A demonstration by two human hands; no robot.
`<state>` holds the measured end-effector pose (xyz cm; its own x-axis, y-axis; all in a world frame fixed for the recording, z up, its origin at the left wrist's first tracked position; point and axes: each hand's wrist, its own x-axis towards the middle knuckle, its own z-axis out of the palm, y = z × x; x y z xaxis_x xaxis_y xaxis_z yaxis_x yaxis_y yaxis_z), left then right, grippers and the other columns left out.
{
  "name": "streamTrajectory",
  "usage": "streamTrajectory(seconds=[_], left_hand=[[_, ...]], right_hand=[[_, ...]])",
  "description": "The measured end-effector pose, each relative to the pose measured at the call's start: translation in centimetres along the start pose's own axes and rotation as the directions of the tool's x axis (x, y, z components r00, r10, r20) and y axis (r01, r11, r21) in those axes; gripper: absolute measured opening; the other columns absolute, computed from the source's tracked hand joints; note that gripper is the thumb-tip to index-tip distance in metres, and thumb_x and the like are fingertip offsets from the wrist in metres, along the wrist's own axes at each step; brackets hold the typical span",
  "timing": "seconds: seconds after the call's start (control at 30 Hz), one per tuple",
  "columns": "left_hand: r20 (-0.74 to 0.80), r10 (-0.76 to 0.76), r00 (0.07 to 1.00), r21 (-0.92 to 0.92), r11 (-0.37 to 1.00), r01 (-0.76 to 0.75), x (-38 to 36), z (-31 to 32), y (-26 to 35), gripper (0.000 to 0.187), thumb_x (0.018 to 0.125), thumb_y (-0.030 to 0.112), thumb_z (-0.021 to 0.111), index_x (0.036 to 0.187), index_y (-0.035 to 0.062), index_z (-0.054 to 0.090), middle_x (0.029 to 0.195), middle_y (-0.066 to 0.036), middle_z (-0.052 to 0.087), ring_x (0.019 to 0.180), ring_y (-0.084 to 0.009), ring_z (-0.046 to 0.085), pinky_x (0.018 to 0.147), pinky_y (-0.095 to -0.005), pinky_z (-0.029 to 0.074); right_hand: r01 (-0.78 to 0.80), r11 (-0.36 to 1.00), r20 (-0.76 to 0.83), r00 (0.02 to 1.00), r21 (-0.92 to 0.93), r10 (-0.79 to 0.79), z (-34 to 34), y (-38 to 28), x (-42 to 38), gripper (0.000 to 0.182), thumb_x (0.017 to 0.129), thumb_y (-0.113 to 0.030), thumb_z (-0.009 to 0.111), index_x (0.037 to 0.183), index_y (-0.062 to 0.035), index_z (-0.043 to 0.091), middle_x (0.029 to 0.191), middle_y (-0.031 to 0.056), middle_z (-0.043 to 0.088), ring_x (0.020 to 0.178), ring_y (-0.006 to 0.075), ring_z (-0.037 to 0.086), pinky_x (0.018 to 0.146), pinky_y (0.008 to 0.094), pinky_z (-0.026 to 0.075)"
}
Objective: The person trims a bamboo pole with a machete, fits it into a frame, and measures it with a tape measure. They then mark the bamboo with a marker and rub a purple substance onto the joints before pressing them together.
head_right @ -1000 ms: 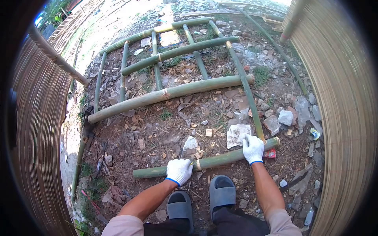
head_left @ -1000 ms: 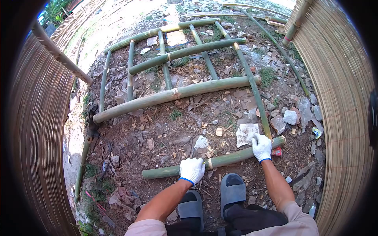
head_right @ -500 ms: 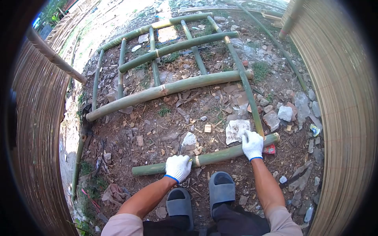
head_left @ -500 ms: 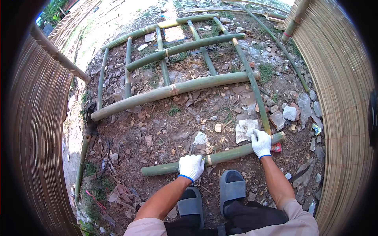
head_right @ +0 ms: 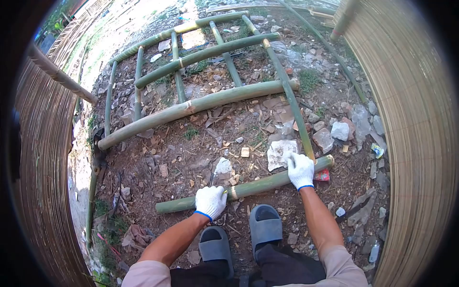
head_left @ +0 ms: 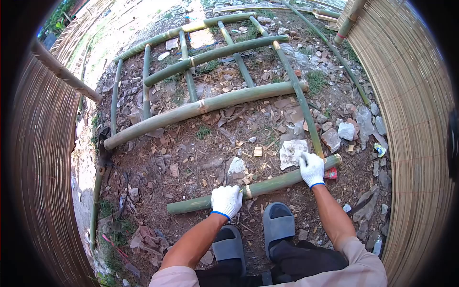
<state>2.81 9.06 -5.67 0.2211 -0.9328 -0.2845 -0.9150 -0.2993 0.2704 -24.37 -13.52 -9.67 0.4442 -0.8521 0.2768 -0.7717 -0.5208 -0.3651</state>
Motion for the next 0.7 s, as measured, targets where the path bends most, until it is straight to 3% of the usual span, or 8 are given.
streamTrajectory(seconds=[0.7], left_hand=[[-0.049,0.010,0.999,-0.002,1.000,-0.010,-0.03,-0.12,0.02,0.027,0.094,0.035,0.065,0.085,0.0106,0.070,0.080,-0.015,0.071,0.075,-0.0366,0.070,0.067,-0.0519,0.053]], right_hand=[[-0.014,1.000,0.019,1.000,0.010,0.014,-0.01,0.01,0.08,0.018,0.088,-0.022,0.074,0.103,-0.0122,0.075,0.083,0.0146,0.070,0.081,0.0370,0.067,0.076,0.0502,0.051]])
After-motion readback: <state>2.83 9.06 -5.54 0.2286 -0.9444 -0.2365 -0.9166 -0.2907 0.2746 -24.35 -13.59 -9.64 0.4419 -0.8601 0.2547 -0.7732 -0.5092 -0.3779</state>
